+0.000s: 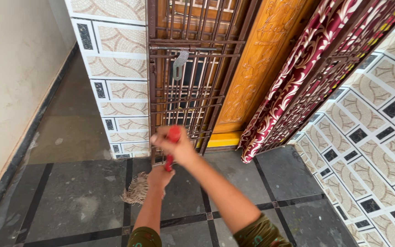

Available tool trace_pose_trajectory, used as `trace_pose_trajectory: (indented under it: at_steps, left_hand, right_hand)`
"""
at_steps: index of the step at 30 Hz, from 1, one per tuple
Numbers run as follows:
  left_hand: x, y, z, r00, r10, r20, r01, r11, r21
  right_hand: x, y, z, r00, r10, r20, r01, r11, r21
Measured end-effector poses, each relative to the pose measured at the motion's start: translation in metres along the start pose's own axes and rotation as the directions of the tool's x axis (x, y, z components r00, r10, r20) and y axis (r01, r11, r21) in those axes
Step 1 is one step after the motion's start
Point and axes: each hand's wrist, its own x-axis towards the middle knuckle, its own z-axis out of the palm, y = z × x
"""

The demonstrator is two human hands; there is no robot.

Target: The person mops a tiled floor by pushing a mop to collect standing water and eventually dipping the mop into a bucket.

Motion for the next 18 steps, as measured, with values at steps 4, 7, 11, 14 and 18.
trace_pose_trajectory:
  at_steps: [4, 7, 11, 14, 18]
  left_hand:
    - [-0.019, 0.032, 0.001, 0.998, 0.053, 0.028, -0.052, 0.998, -0.027]
    - [-0.027, 0.05, 0.001, 0.998, 0.046, 0.035, -0.045, 0.999, -0.014]
    - [-0.027, 0.059, 0.007, 1.0, 0.018, 0.016, -0.017, 1.0, -0.016]
    - [-0.022, 0.056, 0.014, 1.0, -0.001, -0.005, 0.001, 1.0, -0.025]
    - [-0.012, 0.045, 0.034, 0.999, -0.047, 0.008, 0.047, 0.998, -0.038]
  right_hand:
    - [0.022, -0.021, -0.036, 0.998, 0.067, 0.018, -0.069, 0.98, 0.186]
    - [0.026, -0.029, -0.053, 0.988, 0.151, -0.004, -0.147, 0.965, 0.218]
    - [0.021, -0.025, -0.05, 0.995, 0.086, -0.057, -0.073, 0.978, 0.198]
    - [0.011, -0.018, -0.041, 0.992, 0.086, -0.09, -0.075, 0.991, 0.112]
    - [-0.017, -0.003, -0.025, 0.99, -0.138, 0.01, 0.138, 0.988, -0.072]
